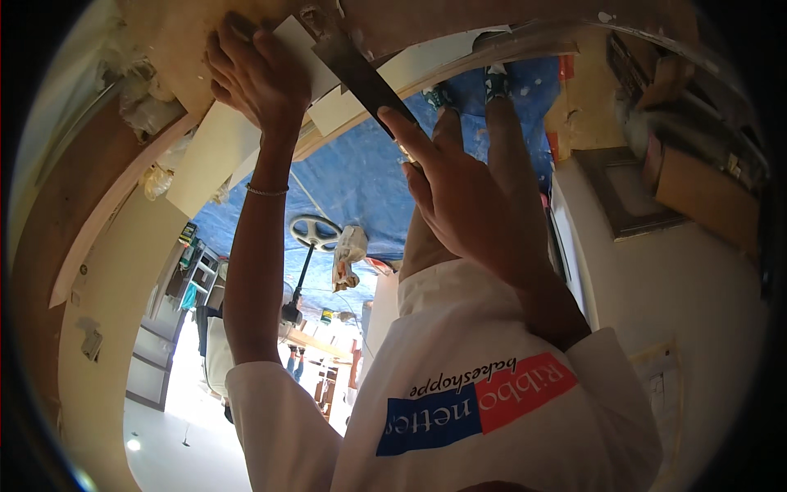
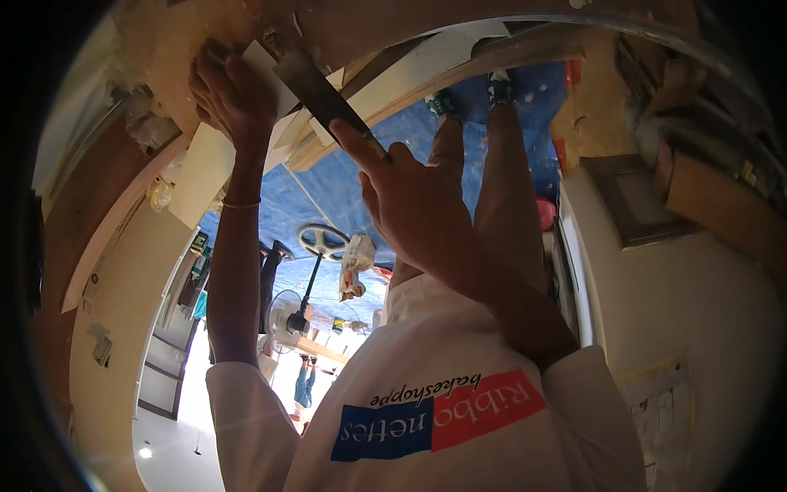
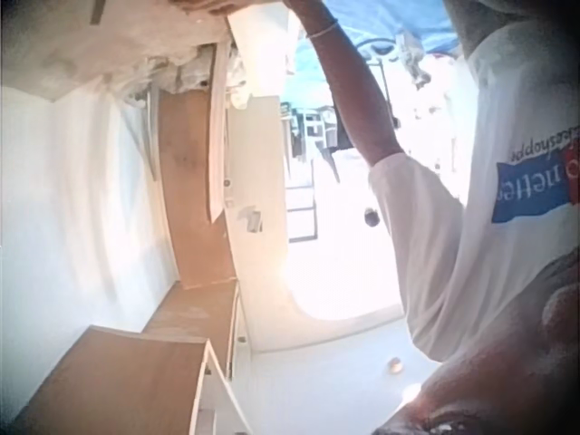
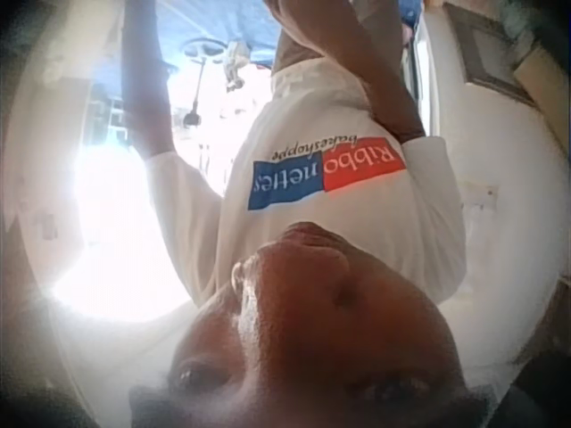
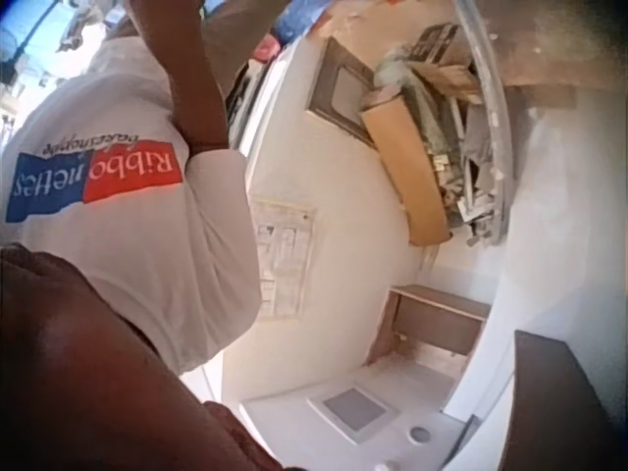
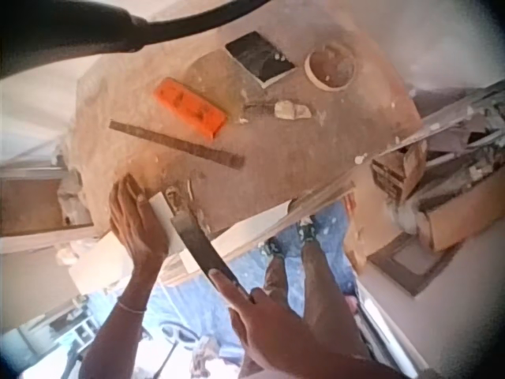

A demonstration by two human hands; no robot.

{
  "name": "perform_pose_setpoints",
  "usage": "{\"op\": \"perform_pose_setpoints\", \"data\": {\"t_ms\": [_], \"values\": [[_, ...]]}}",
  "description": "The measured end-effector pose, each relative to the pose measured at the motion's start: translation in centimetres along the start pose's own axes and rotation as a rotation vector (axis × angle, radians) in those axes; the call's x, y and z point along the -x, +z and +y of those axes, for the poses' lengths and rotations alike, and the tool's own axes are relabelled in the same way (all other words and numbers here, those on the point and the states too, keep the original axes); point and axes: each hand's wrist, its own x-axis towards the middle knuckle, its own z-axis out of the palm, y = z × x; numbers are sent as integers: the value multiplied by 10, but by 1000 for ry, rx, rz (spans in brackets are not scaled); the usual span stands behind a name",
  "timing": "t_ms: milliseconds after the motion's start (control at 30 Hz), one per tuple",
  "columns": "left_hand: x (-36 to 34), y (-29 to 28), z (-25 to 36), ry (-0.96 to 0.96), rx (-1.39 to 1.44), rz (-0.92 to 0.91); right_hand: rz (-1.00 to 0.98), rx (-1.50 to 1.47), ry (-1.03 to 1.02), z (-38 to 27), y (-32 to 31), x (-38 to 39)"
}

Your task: The person uses a chisel to carve and shape the edges of a wooden plank on a workbench. They then use a sanding block to smooth the surfaces of the wood, flipping the plank to work on different sides.

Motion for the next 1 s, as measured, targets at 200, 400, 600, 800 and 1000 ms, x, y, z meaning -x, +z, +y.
{"op": "perform_pose_setpoints", "data": {"t_ms": [200,400,600,800,1000], "values": [[-1,-2,3,17,-14,6,-45,-172,91,1,12,1],[1,-4,5,9,-2,-13,10,-162,56,9,25,8],[-1,0,-1,6,-26,-4,-18,-148,53,10,22,8],[-2,-2,-1,66,-9,-5,11,-243,79,8,26,-11],[-1,0,-1,29,-23,8,-9,-134,44,5,18,-2]]}}
